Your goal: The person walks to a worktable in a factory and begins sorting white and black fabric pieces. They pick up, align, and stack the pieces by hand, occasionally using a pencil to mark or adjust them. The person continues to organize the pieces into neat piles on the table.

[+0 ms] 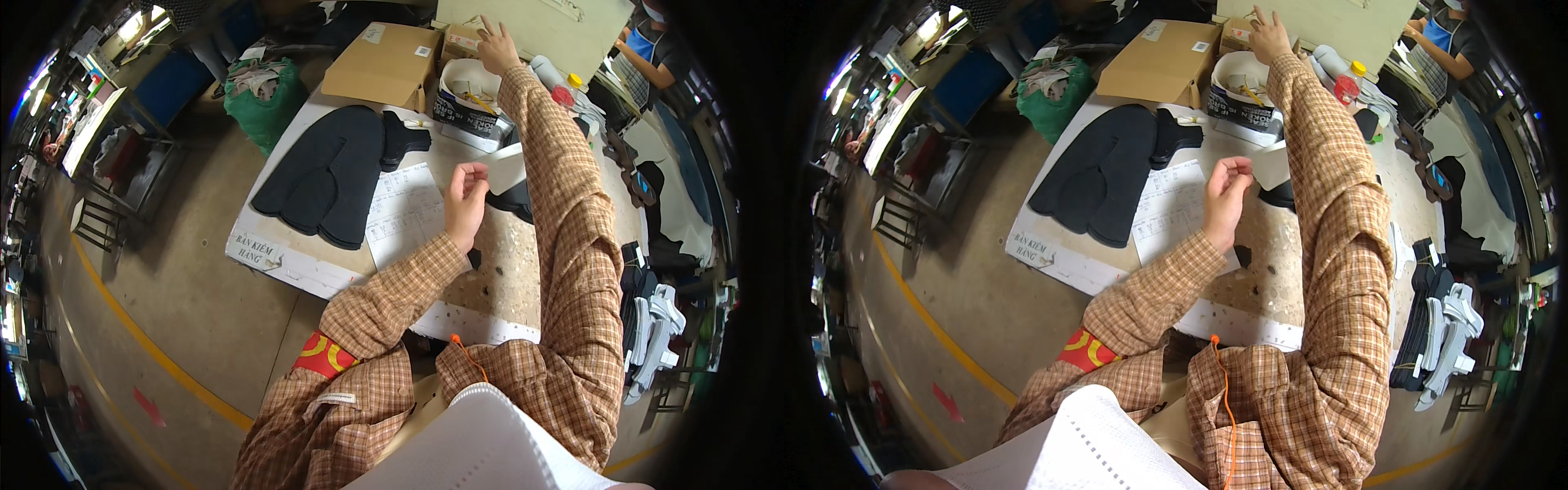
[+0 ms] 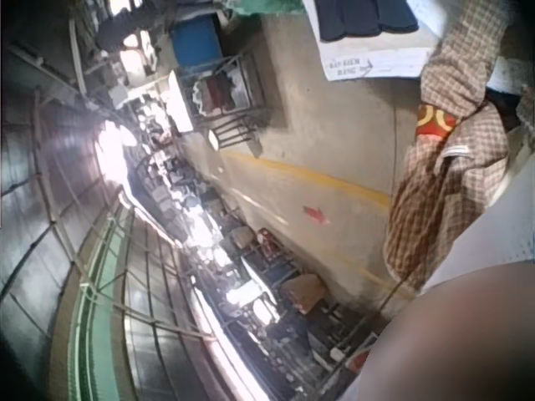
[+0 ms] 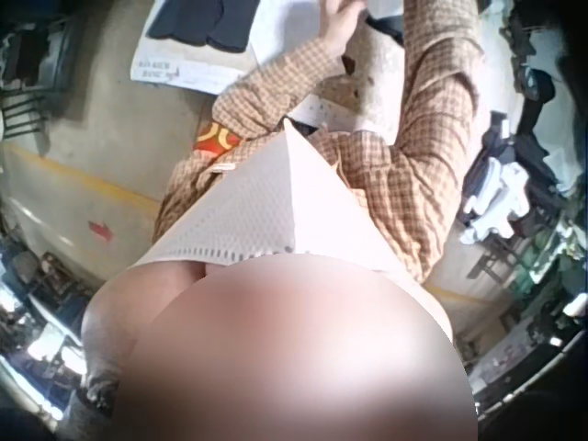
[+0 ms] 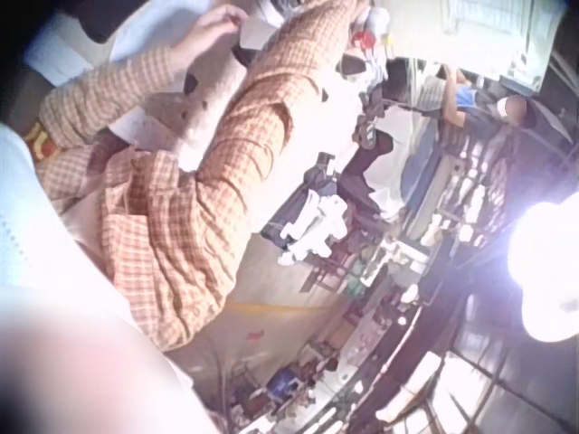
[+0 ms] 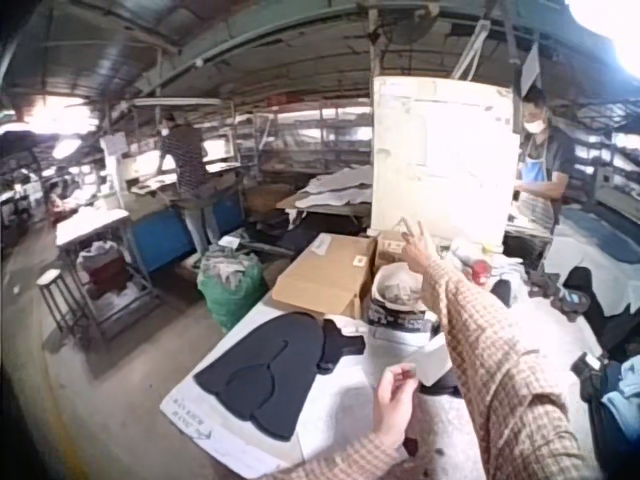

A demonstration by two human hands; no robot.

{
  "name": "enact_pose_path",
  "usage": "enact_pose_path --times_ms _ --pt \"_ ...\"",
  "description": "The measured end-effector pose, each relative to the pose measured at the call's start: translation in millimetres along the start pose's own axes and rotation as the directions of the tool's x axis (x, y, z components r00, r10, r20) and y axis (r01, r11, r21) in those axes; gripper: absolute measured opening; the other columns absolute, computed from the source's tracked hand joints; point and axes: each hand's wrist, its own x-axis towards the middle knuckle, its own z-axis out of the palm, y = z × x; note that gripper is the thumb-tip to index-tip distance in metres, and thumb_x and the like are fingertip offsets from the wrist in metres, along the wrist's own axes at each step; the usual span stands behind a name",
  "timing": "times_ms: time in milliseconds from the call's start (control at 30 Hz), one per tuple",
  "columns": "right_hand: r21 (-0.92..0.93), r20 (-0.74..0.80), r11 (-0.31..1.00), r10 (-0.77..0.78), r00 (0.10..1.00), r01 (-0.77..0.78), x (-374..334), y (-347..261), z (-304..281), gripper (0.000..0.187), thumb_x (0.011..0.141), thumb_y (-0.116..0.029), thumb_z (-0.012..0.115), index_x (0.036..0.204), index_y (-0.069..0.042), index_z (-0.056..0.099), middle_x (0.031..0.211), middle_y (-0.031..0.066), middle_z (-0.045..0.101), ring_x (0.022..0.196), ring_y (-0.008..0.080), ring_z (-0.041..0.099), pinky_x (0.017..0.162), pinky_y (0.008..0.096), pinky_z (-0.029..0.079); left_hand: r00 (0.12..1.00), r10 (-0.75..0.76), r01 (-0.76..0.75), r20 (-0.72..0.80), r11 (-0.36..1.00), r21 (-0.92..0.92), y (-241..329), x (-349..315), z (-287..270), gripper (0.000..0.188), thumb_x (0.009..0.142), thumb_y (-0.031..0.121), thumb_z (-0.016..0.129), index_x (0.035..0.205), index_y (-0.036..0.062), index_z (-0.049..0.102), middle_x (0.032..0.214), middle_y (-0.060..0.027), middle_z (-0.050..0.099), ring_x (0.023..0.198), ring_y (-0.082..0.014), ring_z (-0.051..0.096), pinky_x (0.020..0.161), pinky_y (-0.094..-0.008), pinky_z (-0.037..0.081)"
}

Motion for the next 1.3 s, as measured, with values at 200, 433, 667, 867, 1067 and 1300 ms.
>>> enact_pose_path --times_ms 200,433,667,867,1067,1300 --pt "0.241 0.277 0.958 0.088 0.957 -0.158 3.6 -5.9 21.7 0.024 0.086 -0.015 0.048 0.099 -0.010 0.068 0.097 0.0081 0.067 0.092 0.0273 0.065 0.075 0.0394 0.052 1.000 -0.005 0.005 0.005 1.000 -0.009 1.3 0.8 -1.2 0.019 0.084 0.002 0.053 0.102 0.0056 0.056 0.092 0.0008 0.054 0.083 -0.0059 0.050 0.074 -0.0200 0.041" --pt "0.452 0.106 0.871 0.160 0.981 -0.191 -28.5 61.4 -8.4 0.025 0.075 0.006 0.052 0.097 -0.001 0.063 0.092 0.0169 0.066 0.086 0.0341 0.064 0.074 0.0384 0.053 0.999 0.020 -0.022 -0.033 0.998 -0.054 -2.5 7.0 -3.7 0.020 0.081 -0.001 0.054 0.100 0.0040 0.057 0.091 -0.0006 0.055 0.079 -0.0062 0.051 0.070 -0.0187 0.041" --pt "0.354 -0.481 0.933 0.117 0.869 0.070 -173.9 64.8 -175.4 0.044 0.075 0.010 0.053 0.116 -0.005 0.061 0.101 0.0137 0.066 0.091 0.0286 0.064 0.080 0.0345 0.050 0.951 0.204 -0.231 -0.233 0.968 -0.095 12.0 29.6 -22.0 0.021 0.080 -0.003 0.051 0.100 0.0034 0.054 0.087 -0.0021 0.054 0.073 -0.0078 0.049 0.062 -0.0197 0.040" --pt "0.491 -0.346 0.862 0.059 0.936 0.127 -332.2 -1.0 -217.1 0.032 0.082 -0.006 0.061 0.115 -0.005 0.064 0.116 0.0061 0.064 0.103 0.0169 0.062 0.086 0.0303 0.049 0.845 0.396 -0.421 -0.358 0.907 0.009 13.2 44.1 -34.0 0.021 0.082 0.000 0.052 0.102 0.0050 0.054 0.088 -0.0022 0.056 0.075 -0.0086 0.052 0.065 -0.0197 0.043" --pt "0.790 -0.122 0.592 -0.102 0.987 0.159 -400.9 -54.4 -233.2 0.018 0.073 0.000 0.060 0.059 -0.006 0.049 0.114 0.0078 0.064 0.120 0.0248 0.052 0.099 0.0508 0.040 0.857 0.402 -0.419 -0.321 0.908 0.020 16.7 43.6 -38.0 0.018 0.082 0.000 0.051 0.100 0.0021 0.052 0.085 -0.0036 0.056 0.072 -0.0096 0.053 0.063 -0.0205 0.043" --pt "0.876 -0.150 0.482 0.314 0.937 -0.021 -370.1 -20.3 -241.9 0.010 0.065 0.003 0.054 0.063 -0.007 0.055 0.089 0.0065 0.068 0.092 0.0228 0.063 0.084 0.0361 0.047 0.952 0.292 -0.273 -0.095 0.947 0.168 1.6 48.2 -37.5 0.014 0.083 0.001 0.053 0.097 0.0022 0.054 0.085 -0.0029 0.057 0.070 -0.0098 0.054 0.064 -0.0220 0.044"
